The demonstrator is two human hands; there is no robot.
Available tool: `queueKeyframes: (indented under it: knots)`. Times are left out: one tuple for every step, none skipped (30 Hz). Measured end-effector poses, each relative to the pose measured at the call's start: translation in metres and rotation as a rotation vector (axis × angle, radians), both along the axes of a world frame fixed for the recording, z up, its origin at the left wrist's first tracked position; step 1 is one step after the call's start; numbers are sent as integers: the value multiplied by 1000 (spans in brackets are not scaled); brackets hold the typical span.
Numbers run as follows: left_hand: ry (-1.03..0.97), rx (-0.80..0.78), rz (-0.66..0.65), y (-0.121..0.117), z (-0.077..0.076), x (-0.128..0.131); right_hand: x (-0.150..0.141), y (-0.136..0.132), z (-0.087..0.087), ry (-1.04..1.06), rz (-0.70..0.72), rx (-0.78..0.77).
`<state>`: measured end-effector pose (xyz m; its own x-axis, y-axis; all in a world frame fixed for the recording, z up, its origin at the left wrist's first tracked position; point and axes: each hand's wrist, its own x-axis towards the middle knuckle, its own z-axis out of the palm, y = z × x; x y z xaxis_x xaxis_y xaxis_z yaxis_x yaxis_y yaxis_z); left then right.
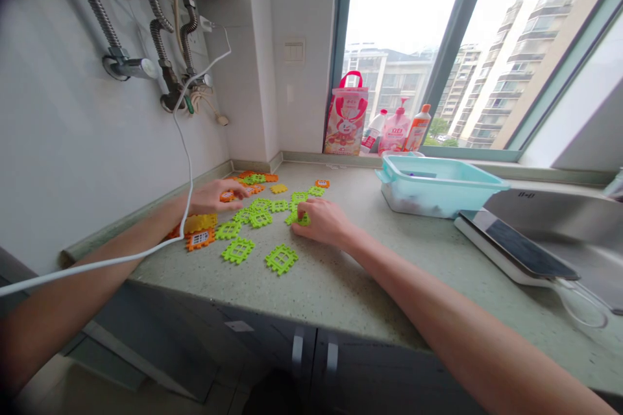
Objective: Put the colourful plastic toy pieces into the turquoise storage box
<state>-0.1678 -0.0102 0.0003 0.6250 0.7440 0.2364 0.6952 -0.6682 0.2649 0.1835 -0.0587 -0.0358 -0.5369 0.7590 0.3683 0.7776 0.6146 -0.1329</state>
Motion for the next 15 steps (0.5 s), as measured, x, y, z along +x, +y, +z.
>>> queueKeyframes:
  knots:
    - [0, -46, 18, -2, 3, -5, 1, 1, 0, -1, -8, 7]
    - [9, -96, 28, -4, 4, -10, 1, 2, 0, 0, -14, 17]
    - [24, -142, 31, -6, 3, -13, 2, 3, 0, 3, -18, 30]
    - [42, -179, 30, -7, 2, -14, 2, 4, 0, 7, -19, 44]
    - [58, -204, 29, -9, -1, -13, 3, 5, 0, 13, -19, 61]
    - [74, -213, 29, -9, -4, -10, 4, 6, 0, 22, -17, 80]
    - [88, -201, 27, -10, -7, -7, 5, 8, 0, 34, -15, 101]
    - [93, -160, 19, -10, -10, -2, 6, 9, 0, 49, -11, 125]
    - [86, -90, 6, -9, -12, 3, 7, 10, 1, 65, -9, 148]
    - [70, -3, -7, -8, -13, 8, 8, 11, 1, 81, -8, 168]
    - [51, 85, -13, -7, -13, 12, 9, 12, 2, 96, -8, 183]
    - [33, 162, -8, -6, -13, 14, 10, 13, 2, 107, -11, 194]
    - [19, 218, 13, -4, -13, 15, 11, 15, 1, 115, -13, 199]
    - [13, 255, 48, -2, -13, 15, 12, 16, 1, 119, -18, 201]
    - [17, 276, 89, 0, -14, 13, 12, 17, 0, 119, -24, 198]
